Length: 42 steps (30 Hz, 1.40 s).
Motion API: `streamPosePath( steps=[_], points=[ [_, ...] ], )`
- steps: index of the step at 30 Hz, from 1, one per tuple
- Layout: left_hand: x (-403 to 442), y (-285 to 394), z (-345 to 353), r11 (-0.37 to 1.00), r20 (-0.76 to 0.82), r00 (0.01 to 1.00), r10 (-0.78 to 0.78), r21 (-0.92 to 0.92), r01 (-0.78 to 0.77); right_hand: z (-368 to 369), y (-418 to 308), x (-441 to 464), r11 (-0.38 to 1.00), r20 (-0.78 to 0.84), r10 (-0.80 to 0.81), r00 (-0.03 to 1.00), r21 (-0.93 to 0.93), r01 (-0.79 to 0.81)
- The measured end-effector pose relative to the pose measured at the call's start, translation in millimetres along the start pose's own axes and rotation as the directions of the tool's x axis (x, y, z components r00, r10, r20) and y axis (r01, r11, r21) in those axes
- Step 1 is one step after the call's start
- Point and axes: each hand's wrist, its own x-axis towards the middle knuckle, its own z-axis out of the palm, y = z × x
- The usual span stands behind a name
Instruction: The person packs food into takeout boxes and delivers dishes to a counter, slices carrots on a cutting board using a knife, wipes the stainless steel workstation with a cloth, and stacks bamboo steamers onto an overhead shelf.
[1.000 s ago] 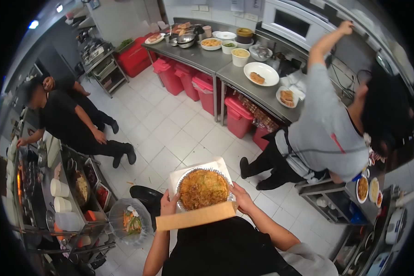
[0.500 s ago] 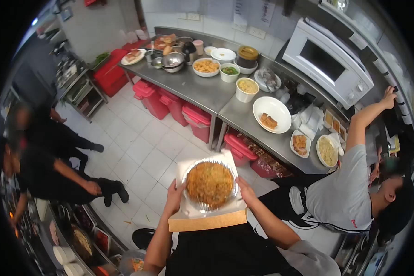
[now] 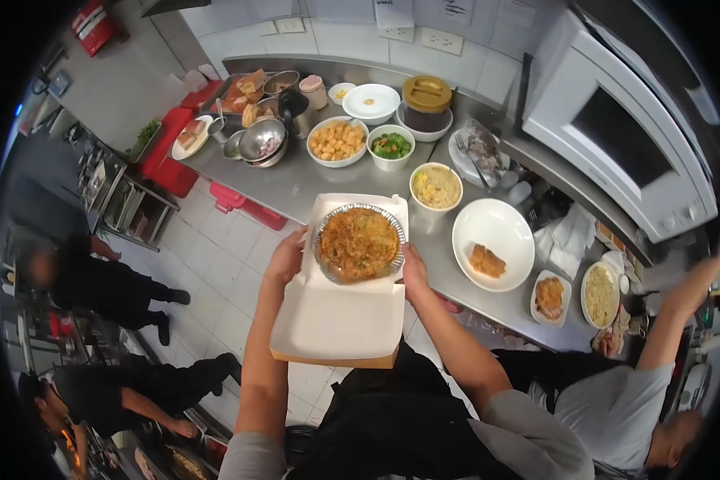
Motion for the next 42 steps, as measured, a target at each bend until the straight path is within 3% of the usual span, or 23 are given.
streamPosePath(
  steps=[1, 3, 5, 8, 9, 12, 15, 18, 19, 21, 24, 27, 30, 32, 33, 36, 37, 40, 42],
  points=[
    [39.1, -19.6, -42.5, 0.992, 0.074, 0.992, 0.104, -0.081, -0.098, 8.9, -2.6, 16.7, 1.0, -0.076, 0.013, 0.997, 0.028, -0.011],
    [33.1, -19.8, -44.4, 0.936, 0.038, 0.994, 0.106, -0.341, -0.087, 16.8, -6.0, 41.8, 0.999, -0.16, 0.041, 0.986, 0.01, -0.04],
    [36.3, -31.6, -49.0, 0.84, 0.021, 0.995, 0.099, -0.538, -0.072, 16.6, -4.4, 56.1, 0.997, -0.087, 0.051, 0.995, 0.064, -0.045],
    [64.3, -83.4, -63.1, 0.622, -0.102, 0.965, 0.241, -0.747, -0.234, 16.3, -11.1, 50.6, 0.981, -0.025, 0.117, 0.993, 0.157, -0.111],
    [58.0, -76.7, -44.8, 0.604, -0.162, 0.948, 0.275, -0.738, -0.301, 15.6, -15.0, 48.0, 0.972, -0.009, 0.14, 0.99, 0.191, -0.136],
    [36.4, -47.3, 7.0, 0.743, -0.263, 0.952, 0.158, -0.603, -0.29, -2.5, -7.7, 50.5, 0.942, 0.008, 0.213, 0.977, 0.264, -0.207],
    [52.2, -35.1, 14.8, 0.88, -0.331, 0.925, 0.188, -0.362, -0.308, -20.1, -12.9, 41.8, 0.968, 0.008, 0.223, 0.975, 0.114, -0.222],
    [57.4, -37.1, 22.1, 0.919, -0.373, 0.896, 0.241, -0.208, -0.334, -18.1, -32.5, 19.4, 0.943, -0.016, 0.078, 0.997, -0.324, -0.079],
    [53.6, -40.9, 23.7, 0.928, -0.376, 0.898, 0.229, -0.194, -0.318, -15.6, -39.6, 17.0, 0.838, 0.064, -0.119, 0.991, -0.529, 0.134],
    [38.4, -47.2, 33.5, 0.941, -0.373, 0.914, 0.158, -0.223, -0.254, -12.3, -49.5, 12.4, 0.4, 0.327, -0.406, 0.853, -0.776, 0.487],
    [9.8, -51.4, 51.8, 0.892, -0.324, 0.946, -0.02, -0.434, -0.13, 7.5, -60.1, 21.6, 0.335, 0.314, -0.504, 0.804, -0.788, 0.517],
    [33.1, -66.8, -6.5, 0.882, -0.23, 0.973, 0.028, -0.452, -0.132, -0.3, -43.8, 50.7, 0.627, 0.107, -0.273, 0.956, -0.734, 0.261],
    [53.9, -30.8, -15.5, 0.946, -0.186, 0.983, -0.007, -0.319, -0.053, 7.2, -38.4, 82.2, 0.303, 0.187, -0.474, 0.861, -0.883, 0.358],
    [83.0, -45.8, -44.9, 0.993, -0.082, 0.996, 0.018, -0.118, -0.028, 10.1, -33.7, 89.6, 0.291, 0.214, -0.519, 0.827, -0.866, 0.407],
    [84.4, -48.0, -54.9, 0.992, 0.091, 0.996, 0.007, -0.129, 0.005, 9.4, -31.8, 89.6, 0.287, 0.223, -0.542, 0.81, -0.857, 0.428],
    [81.8, -66.8, -53.3, 0.998, -0.087, 0.996, 0.004, -0.069, -0.01, -2.8, -23.5, 62.2, 0.273, 0.283, -0.586, 0.76, -0.814, 0.513],
    [71.0, -78.4, -48.5, 0.994, -0.114, 0.987, 0.109, -0.002, -0.11, -7.7, -22.8, 55.3, 0.26, 0.296, -0.596, 0.746, -0.808, 0.529],
    [34.3, -45.0, 7.1, 0.985, -0.122, 0.993, -0.007, -0.171, -0.014, -7.0, -30.8, 61.8, 0.268, 0.279, -0.6, 0.75, -0.813, 0.517],
    [27.0, -40.7, 16.1, 0.991, -0.108, 0.993, 0.044, -0.118, -0.057, -7.0, -27.4, 63.8, 0.306, 0.23, -0.584, 0.778, -0.826, 0.474]
  ],
)
